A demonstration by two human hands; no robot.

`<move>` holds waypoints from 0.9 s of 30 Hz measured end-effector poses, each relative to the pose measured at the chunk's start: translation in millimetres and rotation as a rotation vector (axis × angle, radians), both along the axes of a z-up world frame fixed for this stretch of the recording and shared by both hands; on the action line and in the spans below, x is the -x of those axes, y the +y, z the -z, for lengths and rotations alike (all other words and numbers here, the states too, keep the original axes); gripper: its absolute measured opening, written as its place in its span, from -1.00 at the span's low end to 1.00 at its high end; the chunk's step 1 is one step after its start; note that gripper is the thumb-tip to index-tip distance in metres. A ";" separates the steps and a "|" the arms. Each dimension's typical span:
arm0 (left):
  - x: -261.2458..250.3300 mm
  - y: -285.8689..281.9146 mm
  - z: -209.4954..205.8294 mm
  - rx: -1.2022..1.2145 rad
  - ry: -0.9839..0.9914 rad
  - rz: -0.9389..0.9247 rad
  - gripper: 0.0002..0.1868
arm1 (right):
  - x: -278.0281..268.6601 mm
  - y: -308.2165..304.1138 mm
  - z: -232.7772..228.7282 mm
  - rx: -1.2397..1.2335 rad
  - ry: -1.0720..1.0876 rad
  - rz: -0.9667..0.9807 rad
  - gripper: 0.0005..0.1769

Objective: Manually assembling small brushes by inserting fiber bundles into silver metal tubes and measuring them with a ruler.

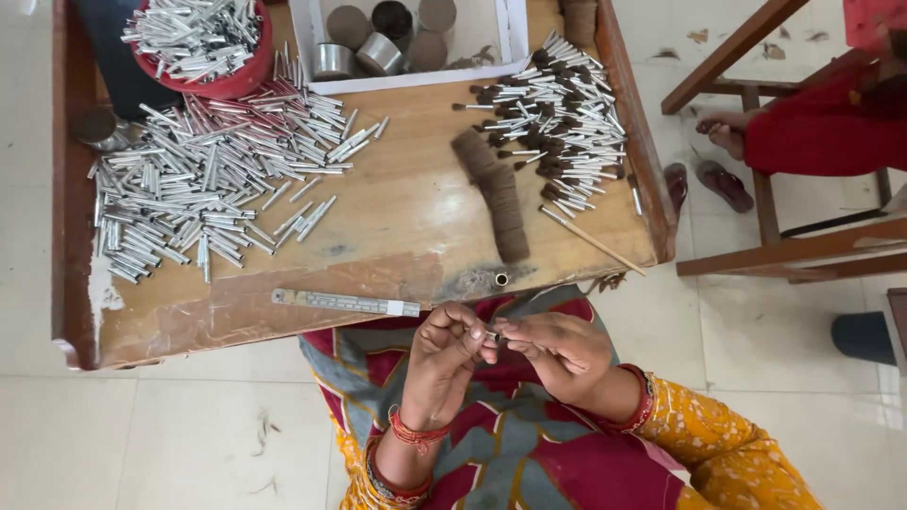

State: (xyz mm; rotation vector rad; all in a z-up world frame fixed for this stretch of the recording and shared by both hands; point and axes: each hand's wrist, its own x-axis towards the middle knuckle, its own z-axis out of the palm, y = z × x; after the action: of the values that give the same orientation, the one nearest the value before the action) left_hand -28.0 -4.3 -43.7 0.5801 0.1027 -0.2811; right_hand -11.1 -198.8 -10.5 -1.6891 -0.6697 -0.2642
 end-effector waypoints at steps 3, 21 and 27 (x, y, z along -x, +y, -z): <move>0.1 -1.0 1.5 0.005 0.027 0.009 -0.92 | -1.0 -2.0 -0.8 0.050 -0.033 -0.014 -0.70; 2.5 3.0 -12.4 -0.059 0.063 0.015 -0.93 | -9.2 4.5 -15.1 0.133 -0.212 -0.011 -0.73; -3.1 9.5 -11.4 -0.288 -0.012 -0.109 -0.89 | -16.1 1.9 -38.6 0.307 -0.048 -0.070 -0.64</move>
State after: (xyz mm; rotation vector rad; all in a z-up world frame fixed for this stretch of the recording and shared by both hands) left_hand -24.9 5.2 -32.3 0.8590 0.1641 -0.1568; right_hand 4.9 -196.9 28.1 -1.9513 -0.8359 -0.1575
